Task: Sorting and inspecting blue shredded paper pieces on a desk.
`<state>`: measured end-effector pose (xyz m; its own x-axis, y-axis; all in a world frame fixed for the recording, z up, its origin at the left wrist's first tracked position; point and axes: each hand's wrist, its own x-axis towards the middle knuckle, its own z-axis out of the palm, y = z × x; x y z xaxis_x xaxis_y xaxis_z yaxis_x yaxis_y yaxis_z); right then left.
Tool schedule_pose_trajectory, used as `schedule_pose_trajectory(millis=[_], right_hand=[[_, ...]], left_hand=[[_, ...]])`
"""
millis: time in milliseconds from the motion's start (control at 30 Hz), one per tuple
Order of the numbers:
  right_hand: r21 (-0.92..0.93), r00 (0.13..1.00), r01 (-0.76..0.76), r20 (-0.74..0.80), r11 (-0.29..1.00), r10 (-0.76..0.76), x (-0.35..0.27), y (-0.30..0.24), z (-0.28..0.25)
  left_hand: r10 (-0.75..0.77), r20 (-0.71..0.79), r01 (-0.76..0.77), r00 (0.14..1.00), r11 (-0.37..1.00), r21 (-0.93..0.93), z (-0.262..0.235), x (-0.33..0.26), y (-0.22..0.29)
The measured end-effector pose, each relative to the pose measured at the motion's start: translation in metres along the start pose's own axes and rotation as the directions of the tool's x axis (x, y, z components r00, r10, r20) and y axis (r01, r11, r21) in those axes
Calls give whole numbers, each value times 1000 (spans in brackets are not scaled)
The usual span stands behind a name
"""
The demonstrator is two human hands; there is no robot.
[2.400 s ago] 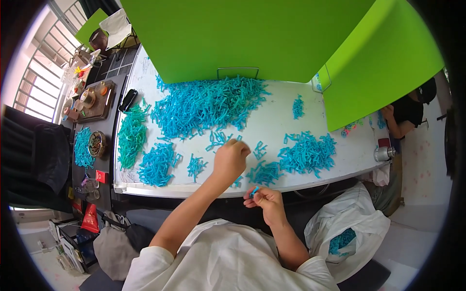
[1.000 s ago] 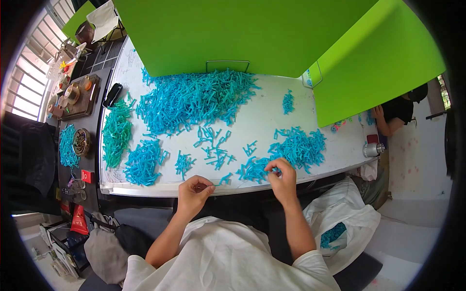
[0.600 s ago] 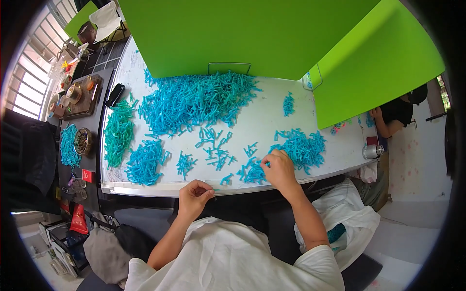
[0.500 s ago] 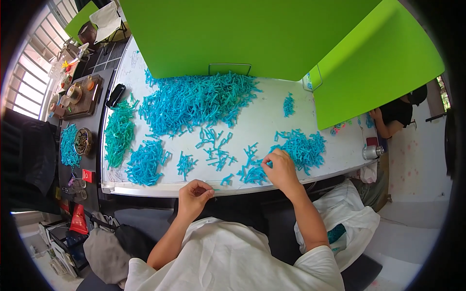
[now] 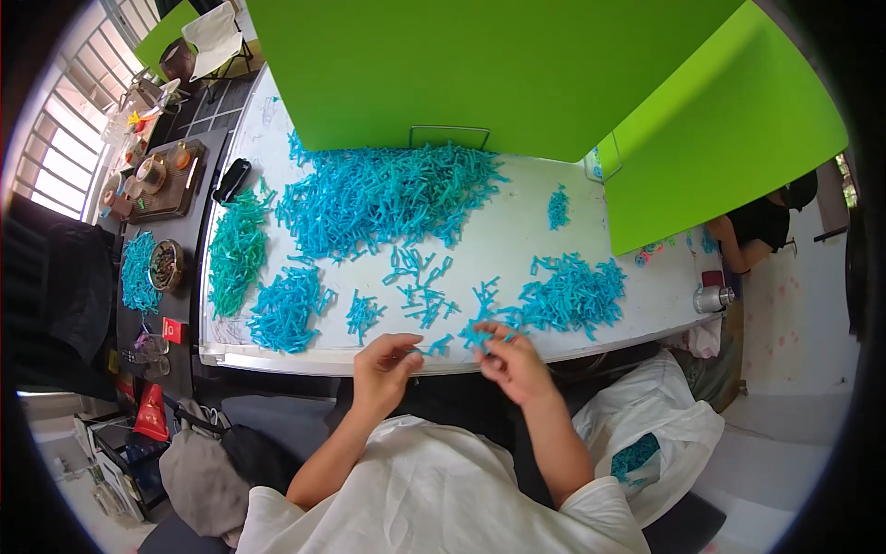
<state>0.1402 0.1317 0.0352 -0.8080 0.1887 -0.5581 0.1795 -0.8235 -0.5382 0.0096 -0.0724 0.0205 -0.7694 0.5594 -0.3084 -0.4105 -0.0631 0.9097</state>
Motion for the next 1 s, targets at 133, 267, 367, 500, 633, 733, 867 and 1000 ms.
schedule_pose_trajectory(millis=[133,267,367,500,633,733,867,1000], right_hand=[[-60,999,36,-20,998,-38,1,36,23],[-190,999,50,24,981,-46,1,43,32],[-266,997,69,-5,962,-73,-4,41,44],[-288,995,79,-41,954,-95,-7,35,51],[-742,844,458,190,490,-502,12,54,40],[-483,943,240,-89,842,-319,0,51,55],[-434,919,282,-136,856,-371,1,63,60],[-353,934,250,-159,901,-321,2,64,64]], left_hand=[[53,202,-123,978,929,349,7,2,18],[-41,165,10,985,983,185,-2,8,11],[-82,190,47,978,983,180,-7,9,11],[-159,181,133,970,980,146,-13,9,9],[-176,120,163,977,981,107,-6,7,13],[-88,4,88,996,991,-97,-3,6,7],[-82,-2,81,997,989,-121,-1,3,3],[42,-15,-43,999,995,-87,1,1,-3]])
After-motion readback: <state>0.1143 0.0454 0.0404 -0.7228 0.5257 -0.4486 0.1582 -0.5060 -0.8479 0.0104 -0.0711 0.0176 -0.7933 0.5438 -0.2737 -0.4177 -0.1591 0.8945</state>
